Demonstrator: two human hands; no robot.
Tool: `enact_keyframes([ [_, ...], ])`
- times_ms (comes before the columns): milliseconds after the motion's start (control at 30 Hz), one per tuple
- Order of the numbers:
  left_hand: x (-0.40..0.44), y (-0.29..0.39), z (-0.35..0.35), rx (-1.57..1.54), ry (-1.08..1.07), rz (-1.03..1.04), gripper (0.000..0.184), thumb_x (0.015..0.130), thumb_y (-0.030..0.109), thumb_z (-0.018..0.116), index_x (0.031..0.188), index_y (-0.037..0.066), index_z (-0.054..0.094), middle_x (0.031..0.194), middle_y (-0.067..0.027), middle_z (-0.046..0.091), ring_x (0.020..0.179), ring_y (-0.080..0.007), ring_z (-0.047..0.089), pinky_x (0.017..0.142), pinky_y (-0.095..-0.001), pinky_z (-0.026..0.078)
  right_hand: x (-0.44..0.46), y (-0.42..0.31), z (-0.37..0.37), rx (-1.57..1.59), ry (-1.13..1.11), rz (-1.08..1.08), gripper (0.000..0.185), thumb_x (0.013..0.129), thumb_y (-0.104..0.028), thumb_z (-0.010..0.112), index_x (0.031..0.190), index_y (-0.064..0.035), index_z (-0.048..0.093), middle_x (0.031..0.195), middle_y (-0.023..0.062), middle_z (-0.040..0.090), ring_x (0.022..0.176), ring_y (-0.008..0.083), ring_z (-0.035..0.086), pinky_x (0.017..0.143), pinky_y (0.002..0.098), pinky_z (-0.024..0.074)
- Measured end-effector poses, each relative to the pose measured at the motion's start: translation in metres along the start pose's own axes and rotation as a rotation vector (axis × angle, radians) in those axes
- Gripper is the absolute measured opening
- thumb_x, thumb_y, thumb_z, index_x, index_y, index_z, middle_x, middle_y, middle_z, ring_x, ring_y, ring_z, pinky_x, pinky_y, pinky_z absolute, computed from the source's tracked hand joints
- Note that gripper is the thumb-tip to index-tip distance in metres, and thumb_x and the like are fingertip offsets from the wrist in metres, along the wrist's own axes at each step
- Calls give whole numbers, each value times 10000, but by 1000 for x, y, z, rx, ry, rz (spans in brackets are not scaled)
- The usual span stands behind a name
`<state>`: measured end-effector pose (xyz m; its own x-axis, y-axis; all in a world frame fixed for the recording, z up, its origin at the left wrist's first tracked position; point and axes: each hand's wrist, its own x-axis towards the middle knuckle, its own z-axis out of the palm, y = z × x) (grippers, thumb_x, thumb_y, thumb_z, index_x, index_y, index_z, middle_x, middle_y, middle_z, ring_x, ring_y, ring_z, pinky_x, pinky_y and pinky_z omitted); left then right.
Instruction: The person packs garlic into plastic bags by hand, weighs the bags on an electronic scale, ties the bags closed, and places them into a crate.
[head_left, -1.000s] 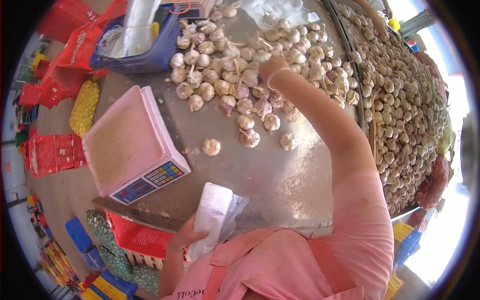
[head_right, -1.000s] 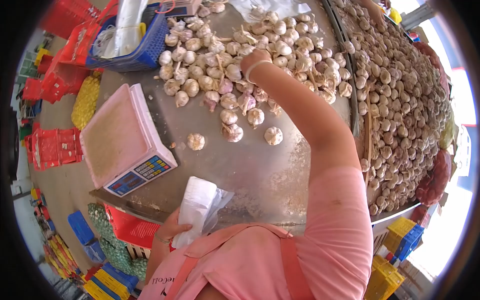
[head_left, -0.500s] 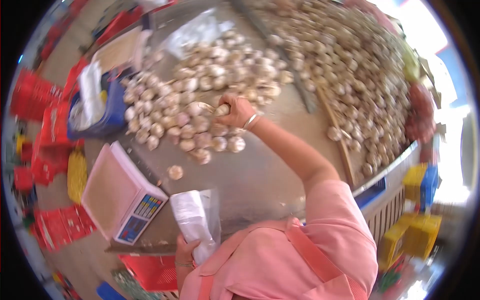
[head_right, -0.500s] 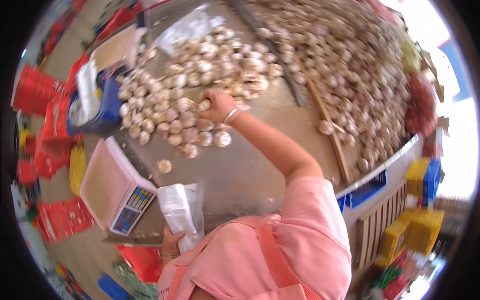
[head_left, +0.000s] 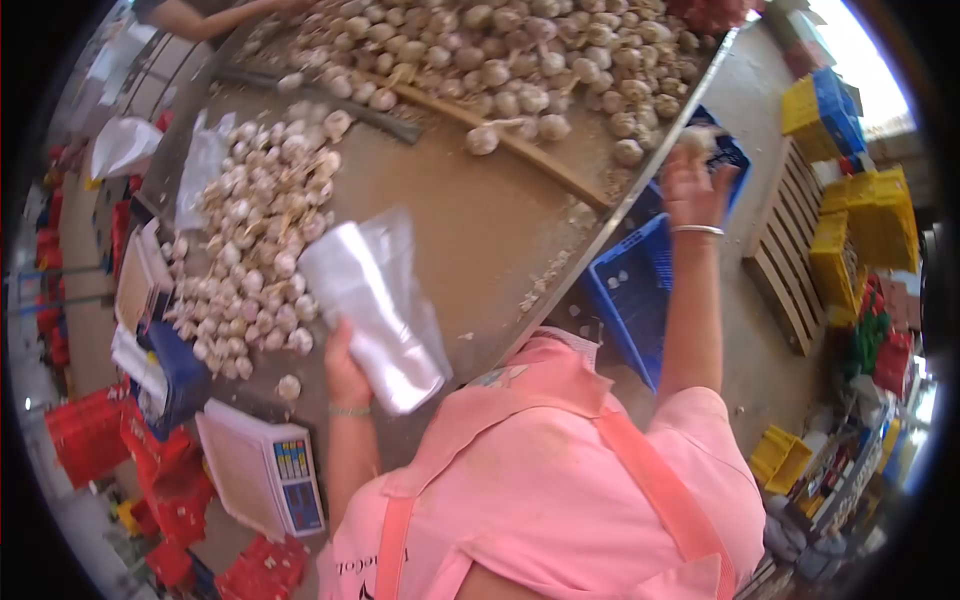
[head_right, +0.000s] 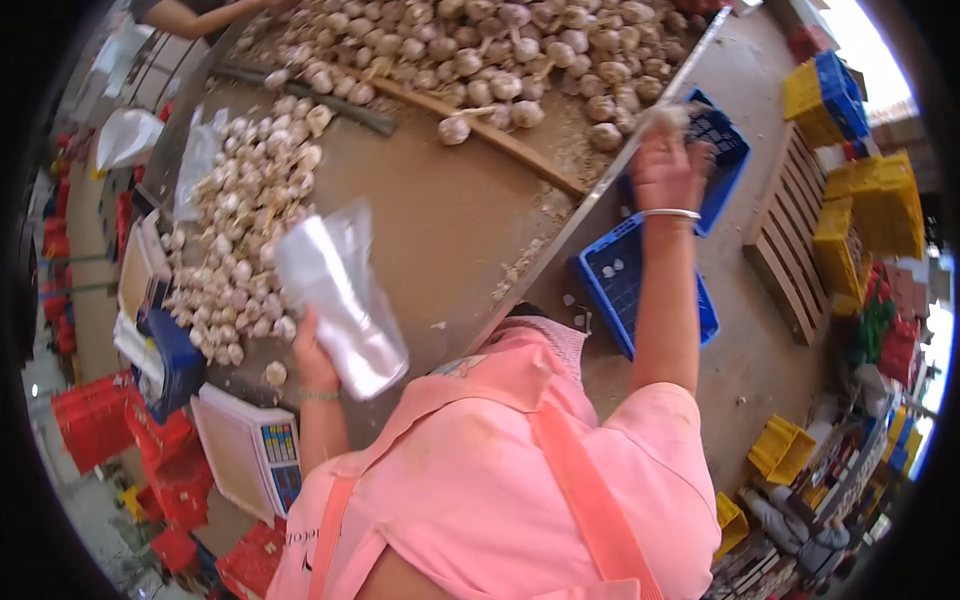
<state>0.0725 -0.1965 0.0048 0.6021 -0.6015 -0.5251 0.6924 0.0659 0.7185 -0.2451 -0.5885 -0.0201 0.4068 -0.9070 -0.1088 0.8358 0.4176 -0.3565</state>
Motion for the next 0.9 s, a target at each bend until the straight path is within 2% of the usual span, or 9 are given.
enact_keyframes([
  [67,14,-9,32,-51,-44,8,406,870,313,515,1138,9,497,1065,-97,575,980,-218,553,893,-357,418,9,-29,-15,-86,220,-212,800,785,-349,653,1332,-43,154,1224,190,425,1086,303,497,905,393,451],
  [167,21,-19,76,-98,-136,28,388,899,324,472,1138,19,495,1056,-96,576,955,-191,563,851,-335,448,-7,35,36,-508,89,2,315,862,-242,567,1097,-34,542,1023,85,589,944,175,570,785,284,486],
  [233,16,-24,95,-162,-153,1,375,905,308,464,1149,24,488,1059,-90,575,952,-189,565,855,-332,448,-45,96,77,-803,-162,413,369,822,-199,614,1139,-27,537,1028,61,590,916,141,568,774,263,471],
  [333,11,-37,97,-180,-134,29,361,915,289,448,1158,25,482,1068,-85,571,964,-189,560,860,-329,445,-75,172,80,-945,-518,826,684,753,-233,711,1309,-27,369,1185,100,515,1107,196,466,953,328,361],
  [467,-9,-44,89,-29,44,236,414,940,326,353,1180,8,467,1154,-116,543,1051,-232,525,931,-367,397,-89,218,93,-832,-594,980,516,784,-278,683,1164,16,495,1071,67,576,968,156,535,851,283,424],
  [533,-17,-46,81,-381,12,203,426,937,317,317,1185,2,459,1168,-117,536,1075,-231,508,956,-371,370,-95,235,91,-1084,-688,949,385,821,-263,643,1091,-4,547,988,41,606,889,126,554,784,263,447],
  [700,-34,-70,47,-589,99,243,352,911,223,373,1228,78,430,1218,-72,488,1116,-204,461,962,-359,359,-122,260,111,-1517,-1166,-135,439,819,-214,567,1183,14,472,1102,215,509,916,378,534,808,386,453],
  [833,-45,-82,31,-506,208,391,308,906,150,412,1203,66,407,1172,-64,475,1079,-195,473,926,-339,395,-161,273,101,-1489,-1358,118,791,745,-404,661,1310,17,300,1253,252,415,1086,414,469,896,396,416],
  [900,-54,-81,24,-438,270,383,272,882,128,456,1145,65,434,1130,-67,489,1038,-188,487,898,-338,411,-169,281,93,-1430,-1357,243,778,745,-397,665,1305,16,317,1247,248,425,1079,402,480,897,389,416],
])
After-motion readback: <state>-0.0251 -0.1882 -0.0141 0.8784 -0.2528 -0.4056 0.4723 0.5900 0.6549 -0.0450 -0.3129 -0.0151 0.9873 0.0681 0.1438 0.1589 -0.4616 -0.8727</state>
